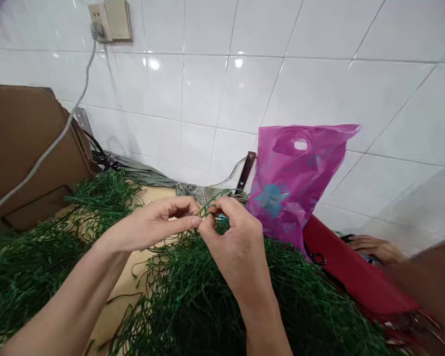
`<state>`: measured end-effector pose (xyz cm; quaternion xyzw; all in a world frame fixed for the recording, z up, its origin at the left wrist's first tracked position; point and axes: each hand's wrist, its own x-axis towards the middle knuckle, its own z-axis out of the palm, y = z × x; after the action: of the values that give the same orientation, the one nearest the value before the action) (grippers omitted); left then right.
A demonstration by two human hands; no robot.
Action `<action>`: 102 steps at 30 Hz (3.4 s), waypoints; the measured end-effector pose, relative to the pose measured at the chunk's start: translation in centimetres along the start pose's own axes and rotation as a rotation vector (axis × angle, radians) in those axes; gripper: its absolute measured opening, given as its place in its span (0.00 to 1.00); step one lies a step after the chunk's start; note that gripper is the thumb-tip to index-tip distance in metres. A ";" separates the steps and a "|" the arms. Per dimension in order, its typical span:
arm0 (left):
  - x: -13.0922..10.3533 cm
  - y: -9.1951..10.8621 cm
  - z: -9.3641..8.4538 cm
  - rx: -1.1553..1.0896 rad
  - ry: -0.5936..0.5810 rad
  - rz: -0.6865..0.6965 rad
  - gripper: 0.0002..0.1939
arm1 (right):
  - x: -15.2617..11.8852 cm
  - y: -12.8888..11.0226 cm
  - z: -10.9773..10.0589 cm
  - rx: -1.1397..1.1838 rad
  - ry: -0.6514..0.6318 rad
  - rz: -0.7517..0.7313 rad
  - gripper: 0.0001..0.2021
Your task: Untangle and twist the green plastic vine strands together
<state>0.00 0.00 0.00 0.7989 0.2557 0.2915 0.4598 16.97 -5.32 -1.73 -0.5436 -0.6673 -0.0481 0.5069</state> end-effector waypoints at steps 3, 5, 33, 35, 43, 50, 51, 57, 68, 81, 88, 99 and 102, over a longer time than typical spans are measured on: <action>0.3 -0.6 0.3 0.012 0.027 -0.007 0.11 | -0.1 0.2 0.8 0.069 -0.003 0.103 0.03; 0.4 -1.0 0.5 0.031 0.045 -0.011 0.12 | 0.0 0.5 1.2 0.142 -0.019 0.184 0.03; -5.6 0.1 2.4 -0.210 0.237 -0.074 0.15 | -1.7 -1.0 -3.9 -0.011 -0.358 0.298 0.21; -6.3 -0.5 3.0 -0.240 0.264 -0.065 0.16 | -2.2 -2.5 -2.9 0.172 -0.420 0.260 0.23; -10.8 -4.1 3.6 -0.266 0.280 -0.063 0.20 | -6.4 -4.1 2.2 0.221 -0.481 0.057 0.10; -13.0 -7.3 4.5 -0.438 0.307 -0.054 0.23 | -9.6 -6.0 5.0 -0.032 -0.440 -0.078 0.12; -13.0 -7.7 4.6 -0.462 0.337 -0.042 0.23 | -9.6 -6.0 5.6 -0.057 -0.432 -0.088 0.11; -13.4 -7.8 4.1 -0.497 0.342 0.025 0.21 | -4.8 -3.0 6.8 -0.227 -0.174 0.060 0.14; -12.2 -8.9 5.0 -0.726 0.495 -0.120 0.21 | -7.4 -4.1 3.3 -0.047 -0.142 0.100 0.12; -12.4 -7.9 5.6 -0.586 0.440 -0.125 0.21 | -10.8 -3.5 5.9 0.380 -0.452 0.261 0.07; -11.8 -8.9 6.3 -0.859 0.492 -0.234 0.18 | -11.8 -4.2 7.0 0.383 -0.510 0.234 0.08; -12.4 -8.3 6.4 -1.277 0.413 -0.189 0.13 | -11.9 -2.5 6.6 0.669 -0.453 0.240 0.11; -12.3 -8.2 6.2 -1.316 0.438 -0.195 0.10 | -11.9 -2.5 6.7 0.669 -0.411 0.283 0.09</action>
<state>-5.41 -8.31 -12.67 0.2507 0.1835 0.4975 0.8099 9.55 -10.24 -12.39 -0.4338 -0.6521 0.3508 0.5134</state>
